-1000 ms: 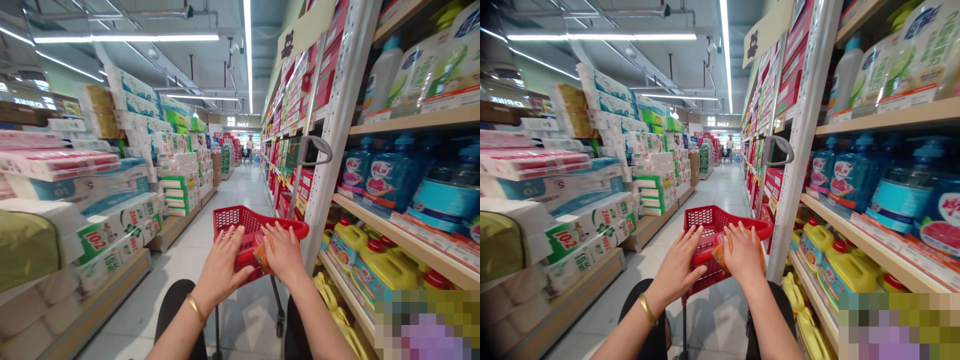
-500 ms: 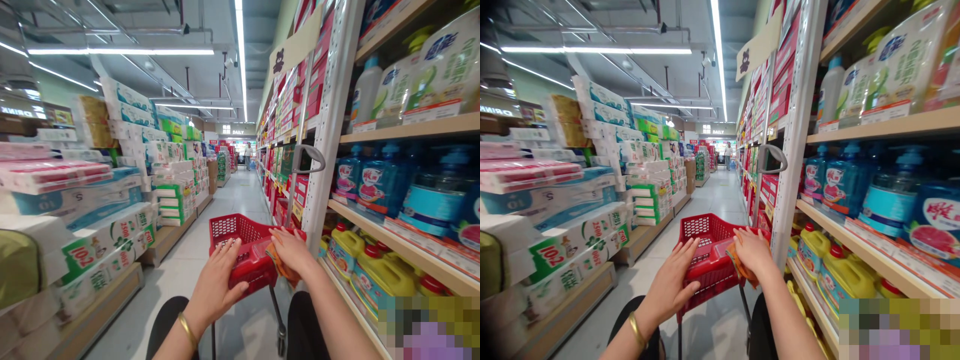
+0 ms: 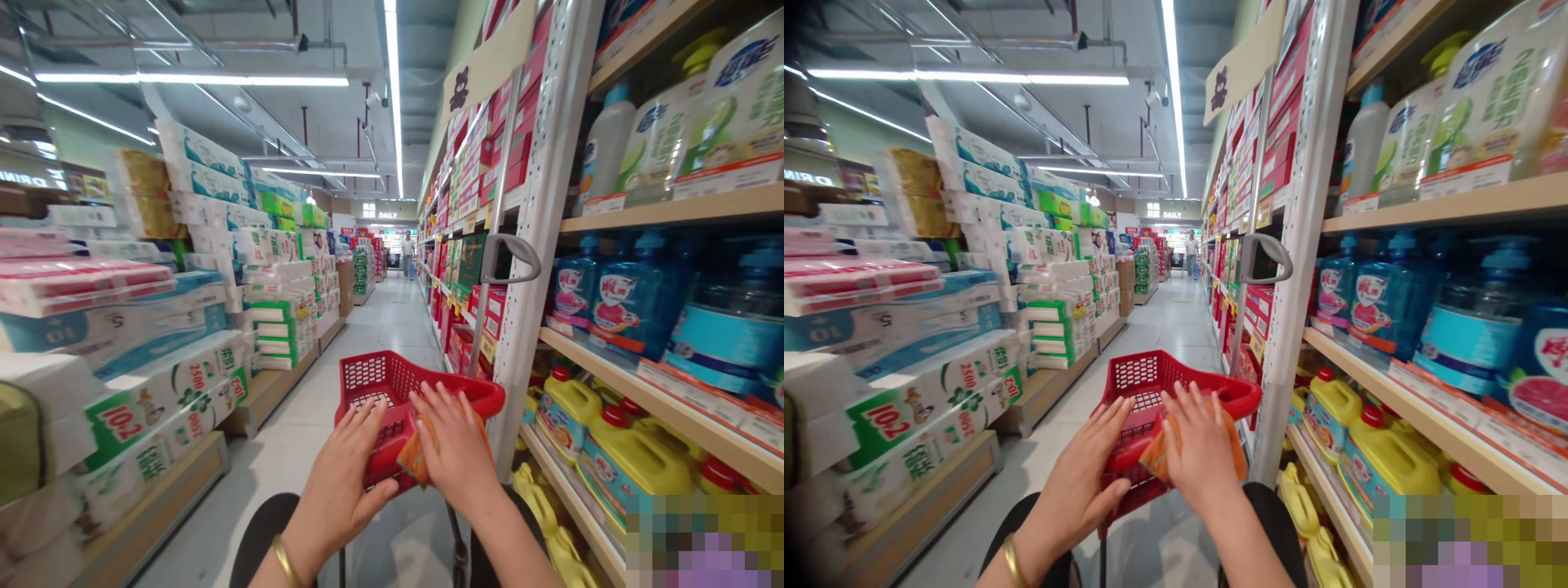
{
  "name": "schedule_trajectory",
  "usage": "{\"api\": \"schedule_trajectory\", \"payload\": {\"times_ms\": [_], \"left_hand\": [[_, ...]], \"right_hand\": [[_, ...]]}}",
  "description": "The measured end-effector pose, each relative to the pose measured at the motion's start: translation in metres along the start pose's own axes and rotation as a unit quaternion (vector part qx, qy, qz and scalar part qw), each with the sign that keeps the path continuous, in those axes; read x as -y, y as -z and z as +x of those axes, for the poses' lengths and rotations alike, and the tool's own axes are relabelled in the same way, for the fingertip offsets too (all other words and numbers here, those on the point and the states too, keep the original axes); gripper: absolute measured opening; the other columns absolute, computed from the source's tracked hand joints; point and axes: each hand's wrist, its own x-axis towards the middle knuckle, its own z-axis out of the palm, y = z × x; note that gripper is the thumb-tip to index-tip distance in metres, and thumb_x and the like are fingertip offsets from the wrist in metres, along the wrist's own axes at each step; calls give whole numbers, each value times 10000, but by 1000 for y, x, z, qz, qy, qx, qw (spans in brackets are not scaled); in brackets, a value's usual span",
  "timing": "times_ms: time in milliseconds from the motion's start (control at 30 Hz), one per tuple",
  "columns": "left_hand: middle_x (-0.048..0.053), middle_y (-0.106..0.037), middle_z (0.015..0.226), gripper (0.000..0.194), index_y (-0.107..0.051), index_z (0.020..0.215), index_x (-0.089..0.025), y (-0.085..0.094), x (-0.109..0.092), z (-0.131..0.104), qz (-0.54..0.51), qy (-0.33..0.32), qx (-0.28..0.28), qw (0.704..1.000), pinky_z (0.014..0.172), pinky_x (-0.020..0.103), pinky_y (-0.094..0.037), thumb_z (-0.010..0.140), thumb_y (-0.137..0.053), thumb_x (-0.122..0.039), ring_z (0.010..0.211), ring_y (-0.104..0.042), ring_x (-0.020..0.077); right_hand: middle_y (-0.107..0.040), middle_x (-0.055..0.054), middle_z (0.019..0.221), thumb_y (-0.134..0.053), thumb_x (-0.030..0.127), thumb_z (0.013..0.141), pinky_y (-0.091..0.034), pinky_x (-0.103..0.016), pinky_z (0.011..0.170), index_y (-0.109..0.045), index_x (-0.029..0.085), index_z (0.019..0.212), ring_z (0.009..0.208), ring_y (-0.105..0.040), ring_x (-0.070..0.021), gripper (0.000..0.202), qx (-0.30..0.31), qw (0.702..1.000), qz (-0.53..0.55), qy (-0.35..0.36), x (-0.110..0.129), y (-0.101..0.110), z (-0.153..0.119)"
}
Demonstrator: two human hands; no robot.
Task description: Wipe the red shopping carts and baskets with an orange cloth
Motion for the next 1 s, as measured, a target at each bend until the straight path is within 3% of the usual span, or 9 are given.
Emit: {"api": "schedule_trajectory", "payload": {"times_ms": [100, 167, 367, 433, 533, 700, 900, 1000], "left_hand": [[125, -382, 1669, 905, -126, 1680, -206, 1, -3, 1, -5, 0, 3, 1000, 1265, 516, -344, 987, -343, -745, 1529, -395, 315], [122, -380, 1671, 906, -132, 1679, -202, 0, -5, 2, -5, -2, 0, 1000, 1267, 512, -341, 986, -332, -751, 1530, -394, 310], [130, -378, 1671, 926, -158, 1673, -188, -12, -5, 0, -4, 2, -31, 1000, 1253, 500, -367, 975, -293, -781, 1533, -389, 299], [131, -375, 1672, 916, -164, 1673, -188, -13, -4, 0, -3, 12, -39, 999, 1245, 494, -381, 981, -290, -774, 1534, -388, 297], [127, -379, 1671, 903, -155, 1675, -196, -11, -4, 1, -5, 3, -27, 1000, 1244, 491, -382, 987, -300, -762, 1528, -399, 296], [121, -390, 1666, 904, -133, 1679, -202, -5, -7, 3, -13, -8, -18, 1000, 1253, 501, -368, 987, -296, -760, 1525, -405, 304], [124, -395, 1663, 905, -138, 1680, -203, -7, -7, 1, -8, 0, -19, 1000, 1249, 509, -372, 985, -313, -756, 1522, -407, 316], [122, -401, 1661, 903, -132, 1680, -213, -5, -8, 3, -16, -10, -20, 1000, 1256, 515, -358, 983, -287, -767, 1517, -416, 314]], "right_hand": [[-416, -17, 1647, -323, 355, 1086, -207, -634, 1282, -530, 290, 1530, 1572, -311, -288, 495, -16, 995, -26, -90, -24, 2, 6], [-449, -15, 1627, -311, 361, 1088, -190, -636, 1287, -548, 289, 1518, 1565, -328, -288, 496, -22, 995, -27, -93, -23, 0, 6], [-500, -12, 1595, -420, 322, 1059, -186, -602, 1305, -548, 293, 1516, 1539, -382, -279, 475, -32, 999, 21, 31, 38, -21, -9], [-501, -12, 1597, -440, 322, 1055, -198, -582, 1308, -524, 293, 1533, 1543, -373, -266, 486, -23, 997, 34, 62, 47, -23, -11], [-495, -14, 1601, -425, 328, 1063, -151, -594, 1313, -540, 301, 1520, 1542, -375, -260, 472, -22, 999, 29, 38, 29, -14, -7], [-544, -29, 1560, -324, 351, 1083, -154, -646, 1287, -615, 297, 1456, 1530, -398, -279, 476, -37, 993, -18, -112, -26, 2, 4], [-547, -9, 1557, -313, 378, 1079, -110, -611, 1307, -606, 289, 1467, 1534, -391, -257, 494, -9, 995, -16, -96, -38, 3, 6], [-509, -8, 1584, -284, 387, 1086, -99, -616, 1307, -580, 282, 1491, 1552, -359, -250, 512, 27, 992, -3, -121, -46, 11, 14]]}}
